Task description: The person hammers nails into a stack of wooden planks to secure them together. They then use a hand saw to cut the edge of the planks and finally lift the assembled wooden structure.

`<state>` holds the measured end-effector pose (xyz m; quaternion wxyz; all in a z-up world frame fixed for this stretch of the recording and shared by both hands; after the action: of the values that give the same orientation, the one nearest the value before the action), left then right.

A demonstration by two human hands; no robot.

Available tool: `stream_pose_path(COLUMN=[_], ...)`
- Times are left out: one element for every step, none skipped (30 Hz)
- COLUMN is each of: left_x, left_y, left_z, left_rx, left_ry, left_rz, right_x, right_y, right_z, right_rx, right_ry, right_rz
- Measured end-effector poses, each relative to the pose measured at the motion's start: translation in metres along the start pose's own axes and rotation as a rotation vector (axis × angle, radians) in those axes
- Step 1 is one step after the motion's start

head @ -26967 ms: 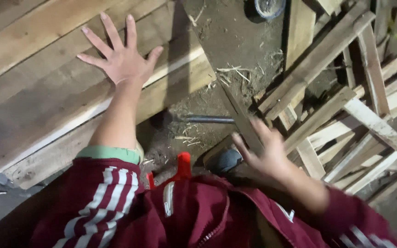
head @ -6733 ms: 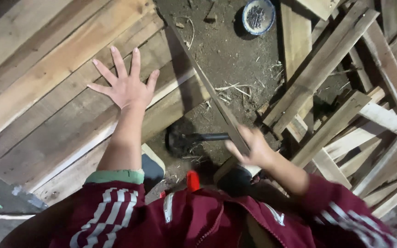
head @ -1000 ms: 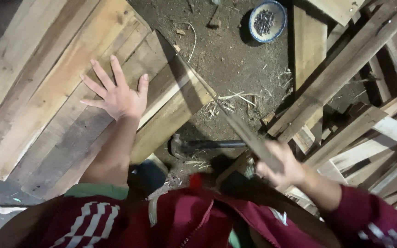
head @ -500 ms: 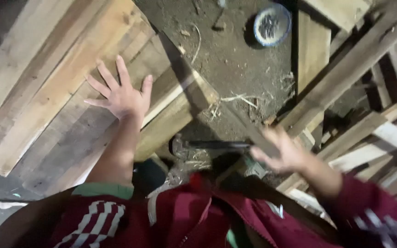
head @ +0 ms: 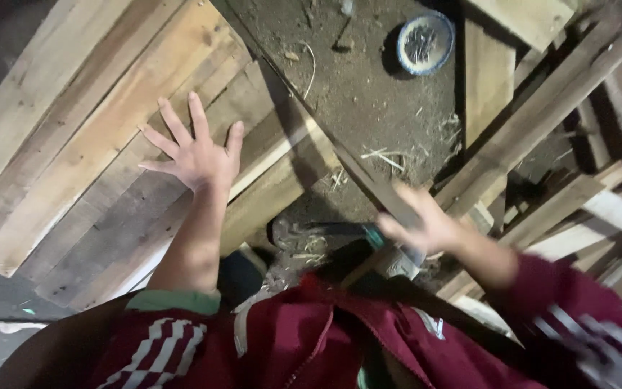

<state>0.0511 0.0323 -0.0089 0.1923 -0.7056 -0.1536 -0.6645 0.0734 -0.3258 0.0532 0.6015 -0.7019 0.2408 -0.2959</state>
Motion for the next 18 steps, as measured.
stream_pose_path(left_x=[-0.006, -0.007, -0.006, -0.005, -0.006, -0.006, -0.002, -0.003, -0.007, -0.011, -0.008, -0.006, -0.005, -0.006, -0.008, -0.011, -0.006, -0.003], left_y=[0.001, 0.001, 0.0, -0.002, 0.001, 0.003, -0.001, -0.002, -0.003, -0.001, -0.002, -0.003, 0.001, 0.0, -0.002, -0.005, -0.003, -0.002], left_z=[0.001, -0.001, -0.002, -0.002, -0.001, -0.001, -0.002, 0.0, 0.0, -0.001, -0.001, -0.002, -0.001, -0.001, -0.002, -0.002, -0.003, -0.004], left_rx=[0.021, 0.011, 0.014, 0.017, 0.021, 0.02, 0.024, 0.033, 0.035, 0.038, 0.021, 0.031, 0.036, 0.015, 0.036, 0.057, 0.069, 0.073], left_ry=[-0.043, -0.048, -0.045, -0.041, -0.037, -0.013, 0.011, 0.015, -0.012, -0.039, -0.038, -0.056, -0.07, -0.065, -0.069, -0.072, -0.083, -0.096], left_rz=[-0.012, -0.014, -0.019, -0.023, -0.032, -0.057, -0.067, -0.061, -0.054, -0.047, -0.041, -0.015, 0.002, -0.001, -0.017, -0.034, -0.032, -0.03], right_x=[-0.001, -0.005, -0.008, -0.013, -0.002, 0.006, 0.01, 0.006, 0.002, -0.001, -0.007, -0.01, -0.009, -0.006, 0.0, 0.003, 0.004, 0.003], right_y=[-0.012, -0.004, 0.004, 0.013, -0.003, -0.017, -0.029, -0.028, -0.025, -0.022, -0.017, -0.019, -0.021, -0.034, -0.045, -0.057, -0.068, -0.077], right_z=[0.041, 0.019, 0.002, -0.016, -0.032, -0.049, -0.063, -0.056, -0.054, -0.053, -0.026, 0.001, 0.028, 0.018, 0.012, 0.006, -0.006, -0.018], right_rx=[0.093, 0.086, 0.052, 0.018, 0.02, -0.01, -0.035, -0.026, -0.059, -0.092, -0.092, 0.006, 0.104, 0.104, 0.077, 0.05, 0.042, -0.004], right_ry=[0.035, 0.044, 0.016, -0.012, -0.014, -0.056, -0.103, -0.111, -0.075, -0.04, -0.024, -0.013, 0.002, 0.023, 0.024, 0.026, 0.012, -0.014], right_rz=[-0.002, -0.002, -0.036, -0.069, -0.079, -0.129, -0.167, -0.163, -0.066, 0.03, 0.037, 0.064, 0.079, 0.075, 0.066, 0.057, 0.062, 0.067])
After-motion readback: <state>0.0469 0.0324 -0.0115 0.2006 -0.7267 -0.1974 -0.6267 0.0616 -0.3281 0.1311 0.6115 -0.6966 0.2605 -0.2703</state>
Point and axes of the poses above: each hand's wrist, its own z-axis towards the middle knuckle, its own x-axis out of the back of the hand, y = z × x, the point moved 7 cm from there along z, towards the middle knuckle, and after that the axes turned 2 degrees about -x, right-handed, at the moved point
